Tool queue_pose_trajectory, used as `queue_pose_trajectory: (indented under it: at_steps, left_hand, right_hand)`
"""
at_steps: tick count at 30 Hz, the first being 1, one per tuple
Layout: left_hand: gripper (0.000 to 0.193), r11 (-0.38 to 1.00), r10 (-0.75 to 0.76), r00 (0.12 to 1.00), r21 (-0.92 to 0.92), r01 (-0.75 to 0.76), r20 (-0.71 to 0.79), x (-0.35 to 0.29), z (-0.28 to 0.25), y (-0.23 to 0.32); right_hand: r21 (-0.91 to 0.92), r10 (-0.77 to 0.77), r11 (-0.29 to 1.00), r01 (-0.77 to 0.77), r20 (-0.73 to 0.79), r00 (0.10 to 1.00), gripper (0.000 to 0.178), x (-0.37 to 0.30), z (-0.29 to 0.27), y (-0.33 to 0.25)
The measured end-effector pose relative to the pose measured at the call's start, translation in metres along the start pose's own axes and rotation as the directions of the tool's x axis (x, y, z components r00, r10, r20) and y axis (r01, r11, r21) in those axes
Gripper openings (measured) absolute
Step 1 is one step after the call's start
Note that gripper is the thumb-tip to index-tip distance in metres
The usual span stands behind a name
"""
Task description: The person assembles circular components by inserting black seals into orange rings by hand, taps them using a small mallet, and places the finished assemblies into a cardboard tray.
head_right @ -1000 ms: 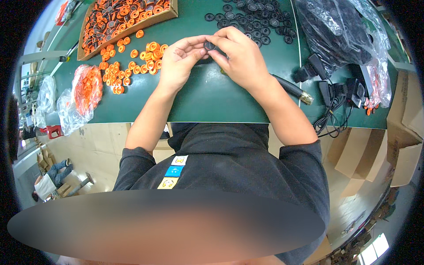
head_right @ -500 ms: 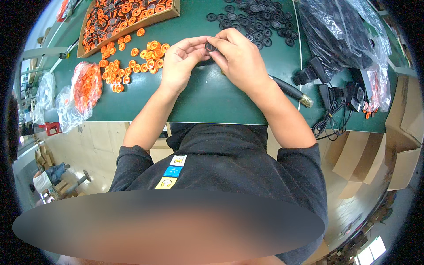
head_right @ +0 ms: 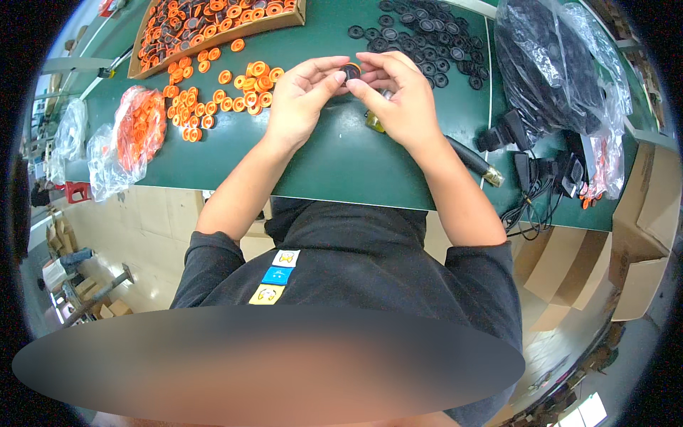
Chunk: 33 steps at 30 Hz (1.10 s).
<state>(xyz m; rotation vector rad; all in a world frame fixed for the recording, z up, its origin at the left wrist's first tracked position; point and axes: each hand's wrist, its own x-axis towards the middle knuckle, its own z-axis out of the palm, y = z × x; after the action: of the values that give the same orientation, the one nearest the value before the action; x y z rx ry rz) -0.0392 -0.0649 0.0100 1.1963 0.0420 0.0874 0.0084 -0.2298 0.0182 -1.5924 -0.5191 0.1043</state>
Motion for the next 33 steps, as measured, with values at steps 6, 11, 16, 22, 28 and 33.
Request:
queue_pose_trajectory:
  at_steps: [6, 11, 16, 22, 28, 33]
  left_hand:
    - [0.027, 0.970, 0.147, 0.988, 0.186, -0.154, 0.053, -0.005, 0.000, -0.001]
    - [0.023, 0.968, 0.125, 0.992, 0.215, -0.127, 0.023, -0.005, 0.001, -0.002]
    - [0.020, 0.970, 0.039, 0.999, 0.243, -0.028, -0.038, -0.006, 0.002, -0.002]
    - [0.016, 0.994, -0.031, 0.999, 0.105, 0.036, -0.045, -0.002, 0.005, 0.000]
    - [0.020, 0.988, -0.131, 0.990, 0.071, 0.134, -0.042, 0.004, -0.002, -0.001]
    - [0.020, 0.990, -0.142, 0.989, 0.021, 0.142, -0.030, 0.002, 0.000, 0.003]
  right_hand:
    - [-0.133, 0.000, 0.991, 0.006, 0.045, 0.999, 0.027, 0.001, -0.002, -0.006]
    - [-0.213, 0.019, 0.977, 0.000, 0.086, 0.996, 0.024, 0.000, -0.005, -0.004]
    - [-0.264, 0.104, 0.962, -0.070, 0.117, 0.988, 0.024, 0.001, -0.007, -0.012]
    - [-0.066, 0.231, 0.973, -0.223, 0.156, 0.960, 0.022, 0.005, -0.010, -0.007]
    - [-0.011, 0.335, 0.941, -0.337, 0.157, 0.929, 0.021, 0.012, -0.009, -0.005]
    - [0.093, 0.331, 0.931, -0.353, 0.192, 0.924, 0.026, 0.010, -0.015, -0.007]
